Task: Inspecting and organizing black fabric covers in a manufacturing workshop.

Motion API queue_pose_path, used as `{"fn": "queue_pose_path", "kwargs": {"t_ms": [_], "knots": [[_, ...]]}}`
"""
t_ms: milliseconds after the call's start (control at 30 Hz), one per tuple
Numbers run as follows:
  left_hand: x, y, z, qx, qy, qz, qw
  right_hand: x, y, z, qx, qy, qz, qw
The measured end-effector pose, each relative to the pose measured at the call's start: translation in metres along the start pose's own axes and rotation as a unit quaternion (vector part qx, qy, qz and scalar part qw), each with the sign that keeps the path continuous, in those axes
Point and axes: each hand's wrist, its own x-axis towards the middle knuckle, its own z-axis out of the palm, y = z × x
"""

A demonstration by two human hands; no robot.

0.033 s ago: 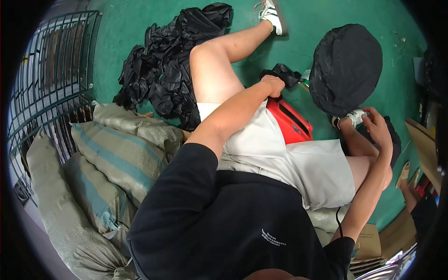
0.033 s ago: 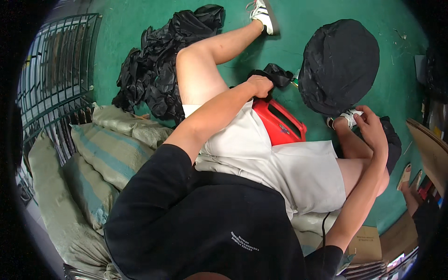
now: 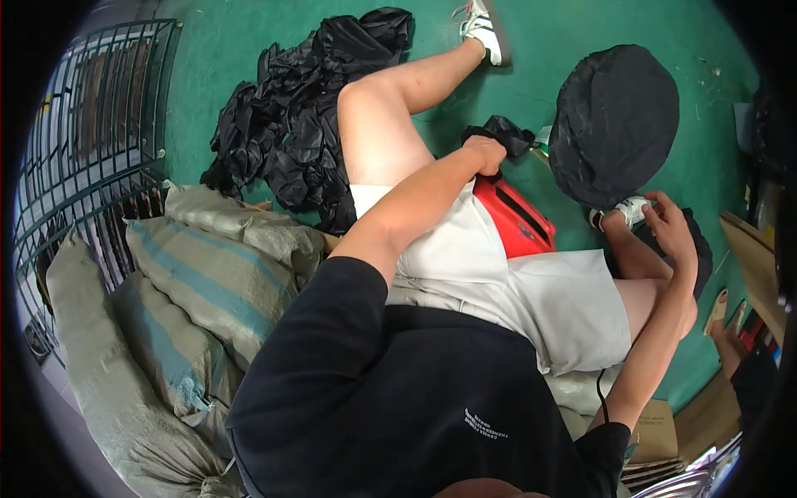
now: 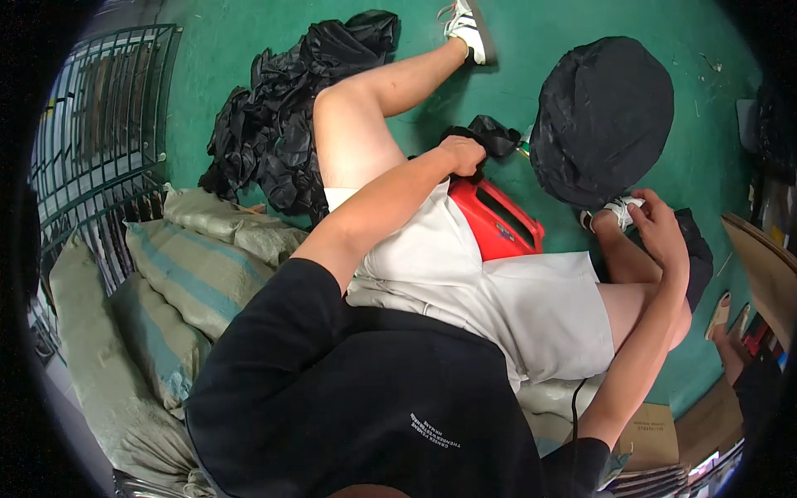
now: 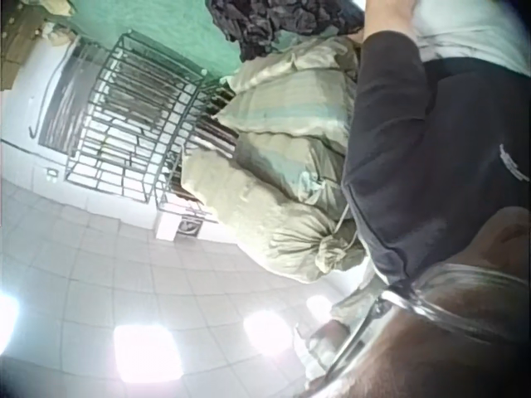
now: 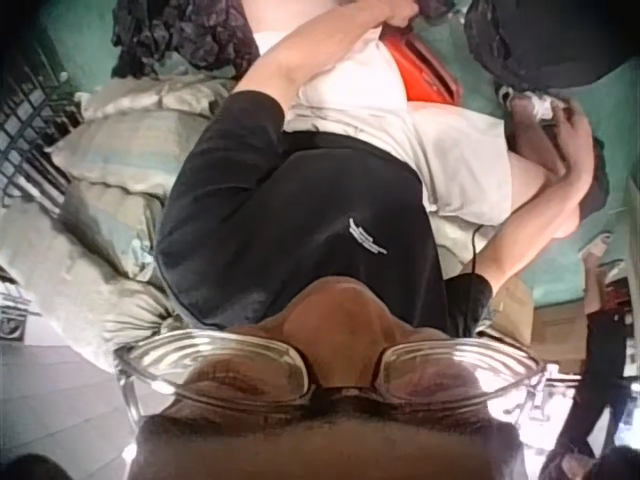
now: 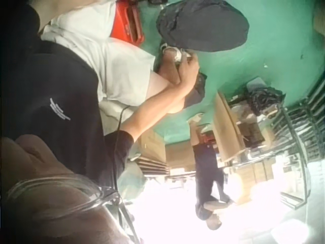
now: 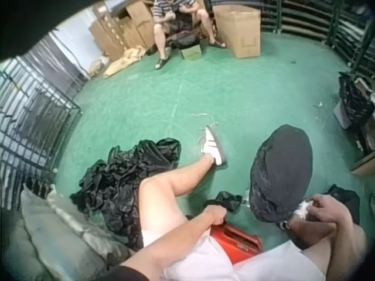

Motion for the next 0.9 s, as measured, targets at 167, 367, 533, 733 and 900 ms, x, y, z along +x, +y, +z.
{"fn": "queue_pose_path", "kwargs": {"t_ms": [167, 367, 533, 733, 900], "knots": [[-0.004, 0.001, 0.004, -0.030, -0.012, -0.006, 0.999, 0.004, 0.004, 0.000, 0.003, 0.005, -0.027, 1.000], [0.004, 0.002, 0.030, 0.083, -0.012, 0.009, 0.996, 0.005, 0.010, 0.000, -0.004, -0.003, -0.036, 0.999], [0.018, 0.004, 0.062, 0.236, 0.002, 0.027, 0.971, 0.002, 0.004, 0.000, 0.013, 0.002, -0.033, 0.999], [0.015, 0.002, 0.058, 0.267, 0.000, 0.045, 0.963, 0.002, 0.000, -0.002, 0.011, 0.005, -0.034, 0.999], [0.007, 0.006, 0.054, 0.279, -0.019, 0.067, 0.958, 0.004, 0.005, 0.001, 0.014, 0.010, -0.040, 0.999]]}}
